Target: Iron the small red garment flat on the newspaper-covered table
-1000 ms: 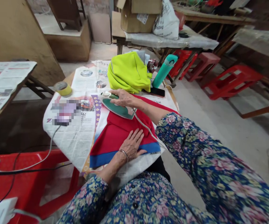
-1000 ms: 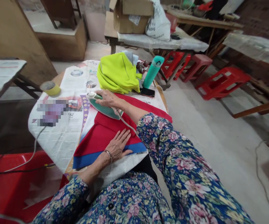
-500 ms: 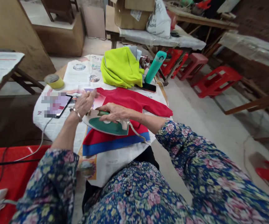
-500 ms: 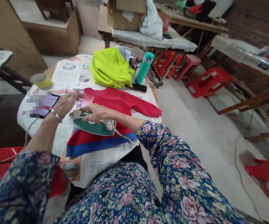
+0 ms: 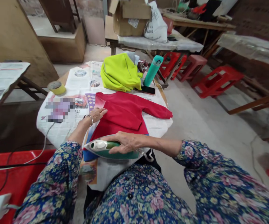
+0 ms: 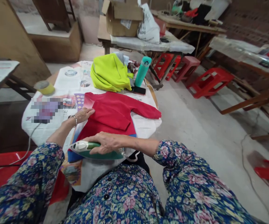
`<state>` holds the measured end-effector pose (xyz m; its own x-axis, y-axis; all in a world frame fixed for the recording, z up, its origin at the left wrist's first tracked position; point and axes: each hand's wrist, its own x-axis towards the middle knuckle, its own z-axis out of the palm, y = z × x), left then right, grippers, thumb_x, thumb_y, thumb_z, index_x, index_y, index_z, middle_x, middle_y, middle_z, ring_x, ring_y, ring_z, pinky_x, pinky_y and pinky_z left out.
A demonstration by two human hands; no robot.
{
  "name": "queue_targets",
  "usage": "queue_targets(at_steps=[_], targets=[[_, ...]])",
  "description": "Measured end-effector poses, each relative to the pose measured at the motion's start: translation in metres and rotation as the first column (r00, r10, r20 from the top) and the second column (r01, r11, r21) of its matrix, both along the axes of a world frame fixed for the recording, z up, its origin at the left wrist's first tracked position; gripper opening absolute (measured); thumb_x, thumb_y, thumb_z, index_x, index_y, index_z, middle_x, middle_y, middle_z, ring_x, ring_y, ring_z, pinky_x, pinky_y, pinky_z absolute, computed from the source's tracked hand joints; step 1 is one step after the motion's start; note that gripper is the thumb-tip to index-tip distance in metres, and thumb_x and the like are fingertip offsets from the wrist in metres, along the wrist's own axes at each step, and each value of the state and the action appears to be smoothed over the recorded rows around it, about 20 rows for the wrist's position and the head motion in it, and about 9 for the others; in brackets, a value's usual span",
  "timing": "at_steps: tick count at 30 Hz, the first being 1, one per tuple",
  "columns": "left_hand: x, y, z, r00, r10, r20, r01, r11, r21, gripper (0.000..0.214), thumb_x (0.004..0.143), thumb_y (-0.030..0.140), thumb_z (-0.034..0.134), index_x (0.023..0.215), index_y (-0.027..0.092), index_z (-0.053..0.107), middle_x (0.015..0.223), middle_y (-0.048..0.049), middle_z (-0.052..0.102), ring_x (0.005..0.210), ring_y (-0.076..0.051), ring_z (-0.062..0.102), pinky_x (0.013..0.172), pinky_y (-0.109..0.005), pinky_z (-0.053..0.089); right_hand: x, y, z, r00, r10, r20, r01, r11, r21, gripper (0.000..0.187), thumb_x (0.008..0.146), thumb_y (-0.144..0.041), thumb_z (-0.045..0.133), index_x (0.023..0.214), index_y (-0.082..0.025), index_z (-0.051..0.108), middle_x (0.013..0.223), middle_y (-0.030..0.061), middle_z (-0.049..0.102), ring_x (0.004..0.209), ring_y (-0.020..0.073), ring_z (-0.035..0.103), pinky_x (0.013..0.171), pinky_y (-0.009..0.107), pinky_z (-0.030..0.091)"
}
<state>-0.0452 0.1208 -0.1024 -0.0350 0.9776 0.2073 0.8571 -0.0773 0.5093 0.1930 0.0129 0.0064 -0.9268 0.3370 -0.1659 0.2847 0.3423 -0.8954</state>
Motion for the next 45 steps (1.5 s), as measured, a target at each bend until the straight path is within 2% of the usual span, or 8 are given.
queue_targets(at_steps=[6,11,14,23,28,34,40,45], targets=[[0.016,-0.044,-0.005,0.973,-0.031,-0.228,0.003,0.993,-0.122,0.056,0.099,0.053,0.057,0.142,0.019,0.070,0.146,-0.0212,0.066,0.134,-0.042,0.061,0.116,-0.059,0.047,0.061,-0.020,0.010,0.976,-0.203,0.078,0.209,0.975,-0.077,0.056,0.094,-0.025,0.076,0.150,-0.026,0.072,0.114,0.0030,0.082,0.093,0.0190,0.071,0.084,0.029,0.056],[0.038,-0.069,-0.015,0.969,-0.002,-0.247,-0.006,0.999,-0.034,0.058,0.104,0.044,0.045,0.153,0.020,0.063,0.165,-0.0217,0.054,0.152,-0.042,0.050,0.126,-0.066,0.038,0.083,-0.018,0.015,0.788,-0.604,0.124,0.614,0.786,-0.075,0.068,0.096,-0.030,0.071,0.163,-0.027,0.058,0.104,0.0028,0.079,0.055,0.0090,0.055,0.051,0.022,0.047],[0.045,-0.072,-0.023,0.967,-0.068,-0.247,0.062,0.998,-0.031,0.060,0.104,0.039,0.042,0.159,0.023,0.059,0.171,-0.0181,0.051,0.162,-0.040,0.040,0.131,-0.072,0.027,0.084,-0.007,0.009,0.682,-0.723,0.110,0.729,0.684,-0.024,0.072,0.096,-0.027,0.070,0.167,-0.024,0.054,0.096,0.0024,0.076,0.048,0.0075,0.048,0.045,0.022,0.043],[0.039,-0.078,-0.021,0.937,-0.146,-0.317,0.134,0.989,-0.061,0.058,0.103,0.043,0.049,0.158,0.030,0.062,0.176,-0.0153,0.044,0.166,-0.042,0.033,0.131,-0.075,0.021,0.131,-0.011,0.015,0.529,-0.831,0.172,0.828,0.549,0.109,0.058,0.095,-0.027,0.067,0.153,-0.018,0.066,0.070,-0.0044,0.061,0.044,0.0105,0.051,0.045,0.023,0.044],[0.050,-0.092,-0.021,0.866,-0.384,-0.320,0.405,0.914,0.001,0.054,0.097,0.055,0.063,0.144,0.030,0.072,0.169,-0.0142,0.053,0.162,-0.043,0.039,0.133,-0.075,0.017,0.142,-0.008,0.025,0.467,-0.880,0.087,0.859,0.474,0.192,0.052,0.095,-0.027,0.068,0.145,-0.018,0.070,0.066,-0.0057,0.059,0.044,0.0098,0.051,0.047,0.023,0.047],[0.076,-0.101,-0.023,0.777,-0.553,-0.300,0.579,0.815,-0.004,0.058,0.093,0.068,0.066,0.127,0.022,0.075,0.135,-0.0173,0.071,0.126,-0.036,0.062,0.117,-0.056,0.048,0.114,0.046,0.027,0.543,-0.839,-0.039,0.826,0.525,0.204,0.056,0.095,-0.026,0.071,0.150,-0.020,0.066,0.074,-0.0040,0.064,0.045,0.0099,0.052,0.047,0.024,0.046],[0.077,-0.109,-0.030,0.768,-0.557,-0.317,0.592,0.805,0.020,0.058,0.095,0.073,0.063,0.120,0.022,0.074,0.130,-0.0179,0.067,0.121,-0.036,0.058,0.102,-0.051,0.050,0.096,0.103,0.010,0.626,-0.778,-0.055,0.779,0.621,0.081,0.025,0.093,-0.019,0.073,0.118,-0.019,0.076,0.062,-0.0070,0.055,0.043,0.0086,0.049,0.041,0.019,0.040],[0.076,-0.111,-0.035,0.787,-0.533,-0.311,0.565,0.825,0.015,0.073,0.095,0.074,0.061,0.142,0.018,0.067,0.138,-0.0197,0.065,0.125,-0.037,0.056,0.105,-0.052,0.048,0.123,0.118,0.000,0.488,-0.872,-0.037,0.871,0.484,0.087,0.013,0.091,-0.016,0.073,0.104,-0.018,0.074,0.058,-0.0074,0.053,0.042,0.0091,0.047,0.041,0.020,0.040]])
